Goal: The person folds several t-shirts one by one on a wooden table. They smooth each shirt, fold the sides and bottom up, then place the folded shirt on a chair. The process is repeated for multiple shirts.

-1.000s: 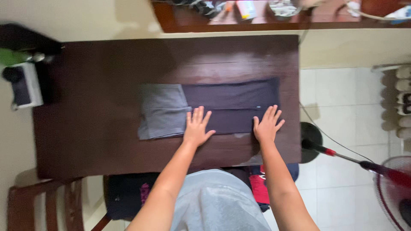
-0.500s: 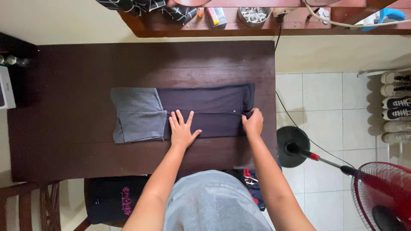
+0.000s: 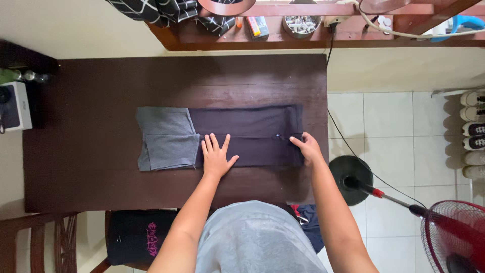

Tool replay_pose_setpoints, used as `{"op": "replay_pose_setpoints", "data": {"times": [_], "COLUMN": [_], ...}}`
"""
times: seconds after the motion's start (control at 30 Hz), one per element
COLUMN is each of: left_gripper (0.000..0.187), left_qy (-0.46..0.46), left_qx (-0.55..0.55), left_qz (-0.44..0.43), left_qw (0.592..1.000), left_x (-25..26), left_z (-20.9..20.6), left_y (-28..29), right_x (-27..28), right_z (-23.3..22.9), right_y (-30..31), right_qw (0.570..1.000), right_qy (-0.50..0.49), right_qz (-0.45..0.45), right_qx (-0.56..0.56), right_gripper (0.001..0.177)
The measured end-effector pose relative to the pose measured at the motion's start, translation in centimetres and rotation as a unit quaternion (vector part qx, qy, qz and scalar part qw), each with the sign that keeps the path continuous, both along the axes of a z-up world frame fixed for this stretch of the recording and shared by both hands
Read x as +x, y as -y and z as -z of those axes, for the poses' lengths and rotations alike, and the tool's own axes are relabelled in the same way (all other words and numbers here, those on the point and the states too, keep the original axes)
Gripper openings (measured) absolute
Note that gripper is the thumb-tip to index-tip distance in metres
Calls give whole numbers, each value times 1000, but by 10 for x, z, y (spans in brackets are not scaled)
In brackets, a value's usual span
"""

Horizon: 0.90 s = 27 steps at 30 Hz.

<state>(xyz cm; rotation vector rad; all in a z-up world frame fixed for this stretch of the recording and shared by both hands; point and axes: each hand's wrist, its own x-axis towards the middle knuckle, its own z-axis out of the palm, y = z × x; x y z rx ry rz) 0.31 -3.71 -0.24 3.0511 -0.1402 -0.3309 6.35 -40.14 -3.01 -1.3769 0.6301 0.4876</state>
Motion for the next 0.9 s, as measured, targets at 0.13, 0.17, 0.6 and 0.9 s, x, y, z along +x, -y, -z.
{"op": "replay_pose_setpoints", "data": {"times": [0.13,0.17,0.6,0.9], "left_gripper": [98,99,138,131], "left_qy": [22,42,-121,-94], "left_qx": [-7,-10,-14,-67], "left_qz": [1,0,-90,-66], "left_qw": [1000,999,988,991], "left_x": [13,19,36,10], "left_z": [-9,-12,-31,-7], "left_y": [-28,-40,-68,48], "right_x": [0,0,9,-19], "right_z": [-19,-26,-94,-173], "right_y": [-5,-5,-7,-98], "right_qw": [991,989,947,819], "right_qy": [108,120,248,371], "right_qz": [66,50,-195,-358], "right_qx": [48,72,-61,-253], "right_gripper": [70,79,85,101]}}
